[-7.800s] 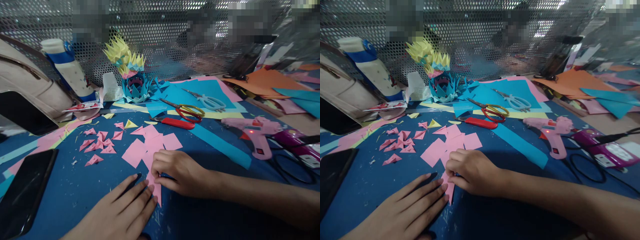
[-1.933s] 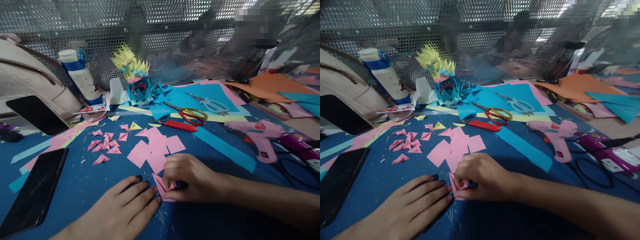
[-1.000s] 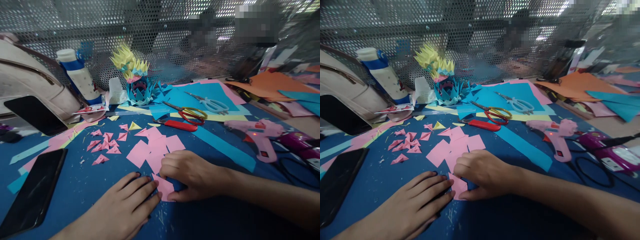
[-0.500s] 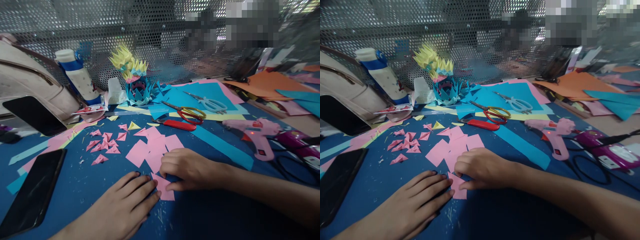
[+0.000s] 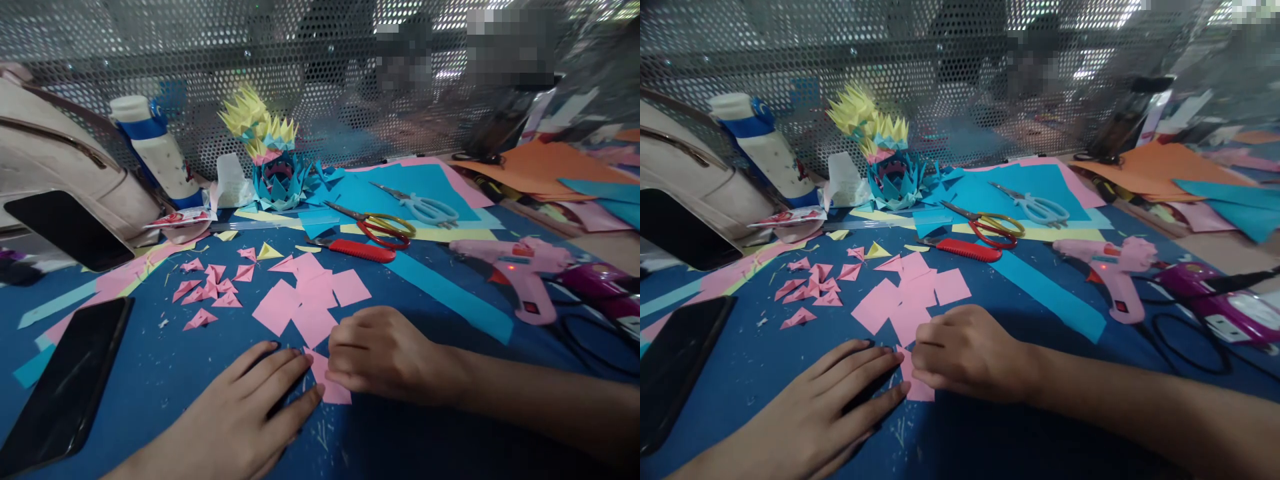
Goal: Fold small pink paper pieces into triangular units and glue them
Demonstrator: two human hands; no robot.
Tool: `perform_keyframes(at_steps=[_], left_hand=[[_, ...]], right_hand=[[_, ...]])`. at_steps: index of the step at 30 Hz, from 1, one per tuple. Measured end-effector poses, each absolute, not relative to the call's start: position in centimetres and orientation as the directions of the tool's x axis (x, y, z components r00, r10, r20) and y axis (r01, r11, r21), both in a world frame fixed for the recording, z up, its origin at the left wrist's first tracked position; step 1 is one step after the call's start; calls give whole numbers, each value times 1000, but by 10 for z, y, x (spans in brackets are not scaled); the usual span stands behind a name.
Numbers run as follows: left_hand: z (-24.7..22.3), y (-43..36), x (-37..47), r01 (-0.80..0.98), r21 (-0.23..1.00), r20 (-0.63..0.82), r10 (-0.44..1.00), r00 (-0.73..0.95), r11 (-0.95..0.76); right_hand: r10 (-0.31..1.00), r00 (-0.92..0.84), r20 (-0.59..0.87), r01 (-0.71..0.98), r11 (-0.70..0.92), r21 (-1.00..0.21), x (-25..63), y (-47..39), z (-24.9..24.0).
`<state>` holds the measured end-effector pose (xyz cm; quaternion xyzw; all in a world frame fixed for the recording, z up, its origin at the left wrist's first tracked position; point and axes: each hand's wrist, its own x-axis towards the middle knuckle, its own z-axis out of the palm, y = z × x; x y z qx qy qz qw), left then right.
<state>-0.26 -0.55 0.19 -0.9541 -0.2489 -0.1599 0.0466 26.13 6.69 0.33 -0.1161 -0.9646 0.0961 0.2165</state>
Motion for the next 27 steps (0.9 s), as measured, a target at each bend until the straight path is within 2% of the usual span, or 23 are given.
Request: perform_keyframes(at_steps=[13,27], left_hand=[[3,-6,-4,497,-17,329,464,822,-868],[4,-5,-4,486,-40,312,452,836,-873]], right_hand=[[119,-905,409,104,993,-59,261,71,11],[95,-905,414,71,995,-74,263,73,7]])
